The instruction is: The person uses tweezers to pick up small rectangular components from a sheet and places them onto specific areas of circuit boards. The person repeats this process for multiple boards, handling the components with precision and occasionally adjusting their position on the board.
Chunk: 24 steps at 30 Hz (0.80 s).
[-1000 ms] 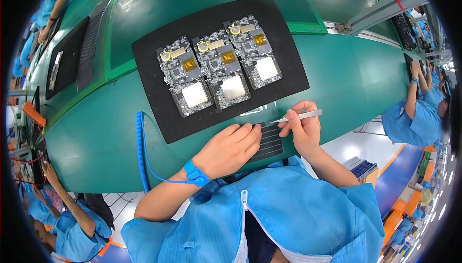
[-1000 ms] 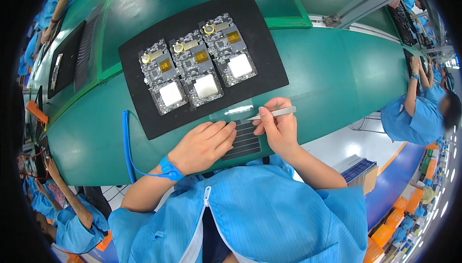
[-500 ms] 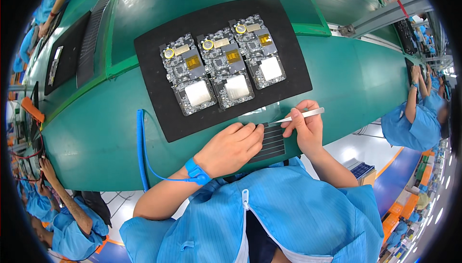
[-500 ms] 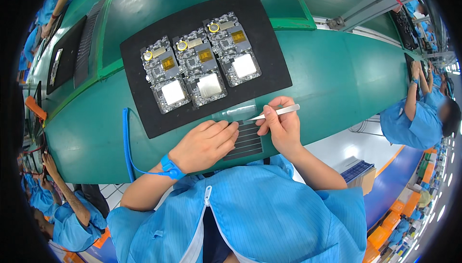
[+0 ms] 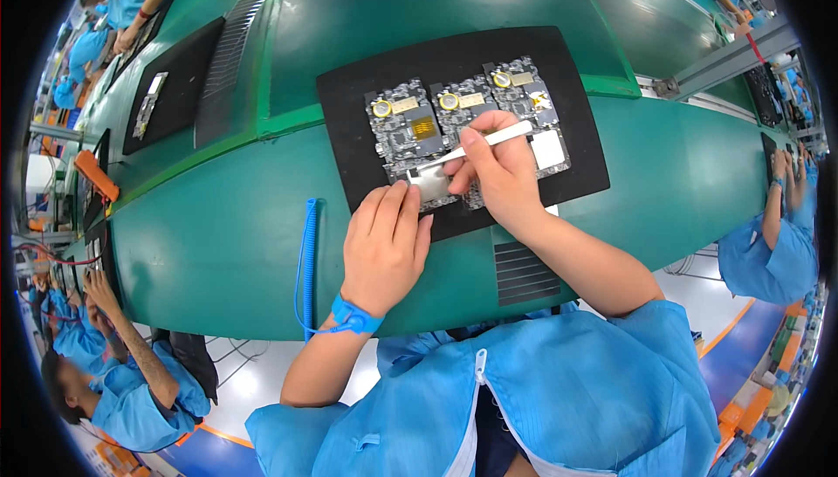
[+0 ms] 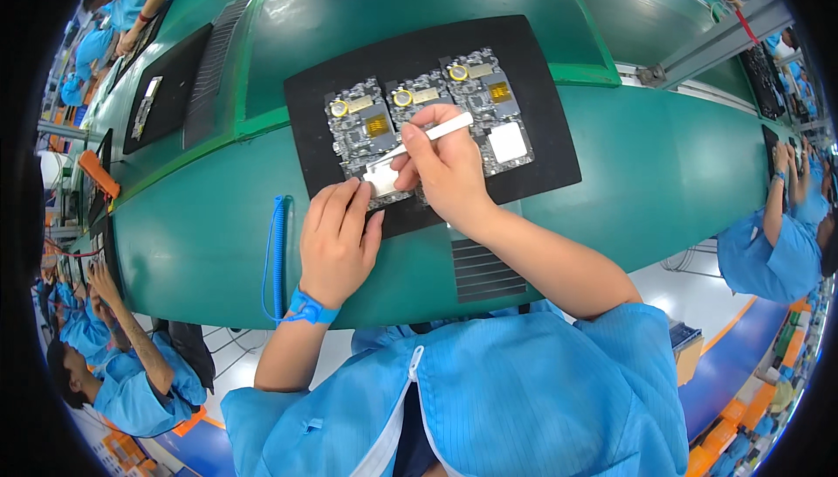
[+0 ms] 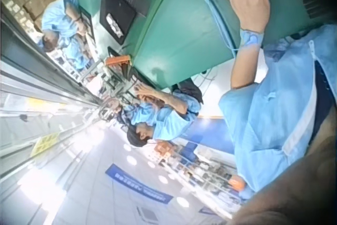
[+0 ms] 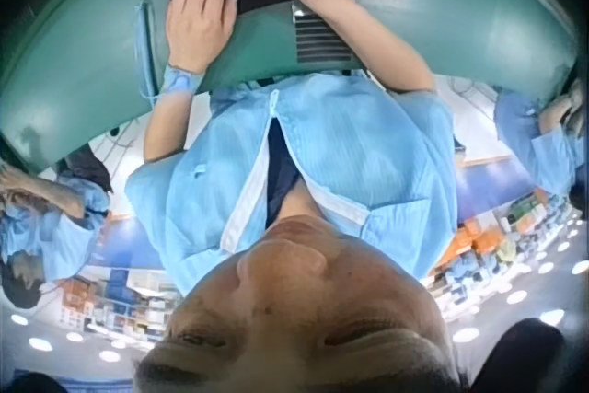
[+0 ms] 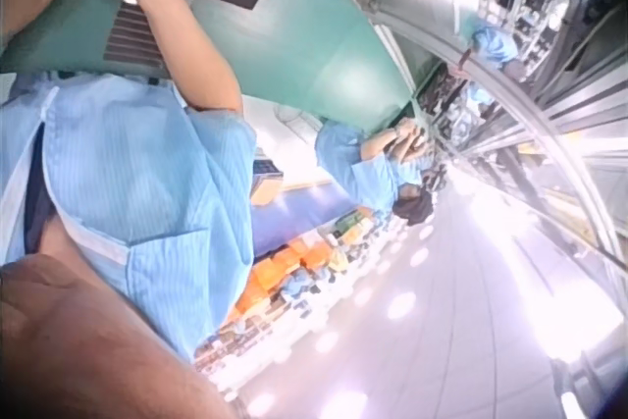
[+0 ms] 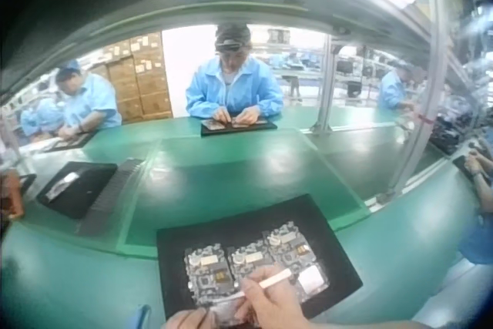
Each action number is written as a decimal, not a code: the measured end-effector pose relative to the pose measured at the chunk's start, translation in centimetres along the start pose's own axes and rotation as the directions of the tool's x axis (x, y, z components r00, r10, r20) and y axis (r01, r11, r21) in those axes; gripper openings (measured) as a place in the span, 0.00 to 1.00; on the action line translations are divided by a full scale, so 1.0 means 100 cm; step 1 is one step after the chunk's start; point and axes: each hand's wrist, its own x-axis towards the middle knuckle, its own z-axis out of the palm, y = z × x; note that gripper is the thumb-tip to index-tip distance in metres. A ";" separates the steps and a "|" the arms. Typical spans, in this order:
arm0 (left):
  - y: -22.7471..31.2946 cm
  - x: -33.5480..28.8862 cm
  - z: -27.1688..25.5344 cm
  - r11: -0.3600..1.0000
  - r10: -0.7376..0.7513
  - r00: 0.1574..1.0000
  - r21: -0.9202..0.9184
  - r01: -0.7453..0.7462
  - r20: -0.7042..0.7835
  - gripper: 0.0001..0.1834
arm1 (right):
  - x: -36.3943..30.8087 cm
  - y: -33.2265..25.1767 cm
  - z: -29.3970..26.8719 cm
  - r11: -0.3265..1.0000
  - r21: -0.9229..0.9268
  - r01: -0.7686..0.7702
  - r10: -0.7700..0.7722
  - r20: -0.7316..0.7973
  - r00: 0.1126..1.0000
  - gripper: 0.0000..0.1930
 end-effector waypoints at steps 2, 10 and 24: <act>-0.004 -0.003 0.004 1.000 -0.007 1.000 -0.002 0.007 0.010 0.20 | 0.006 0.004 0.006 0.998 -0.065 0.010 -0.010 0.012 1.000 0.10; -0.005 -0.006 0.011 1.000 -0.008 1.000 0.020 0.007 0.016 0.20 | 0.007 0.011 0.007 0.988 -0.152 0.033 -0.031 0.020 0.999 0.10; -0.007 -0.007 0.011 1.000 -0.010 1.000 0.009 0.009 0.010 0.20 | 0.006 0.012 0.011 0.981 -0.189 0.046 -0.051 -0.021 0.998 0.09</act>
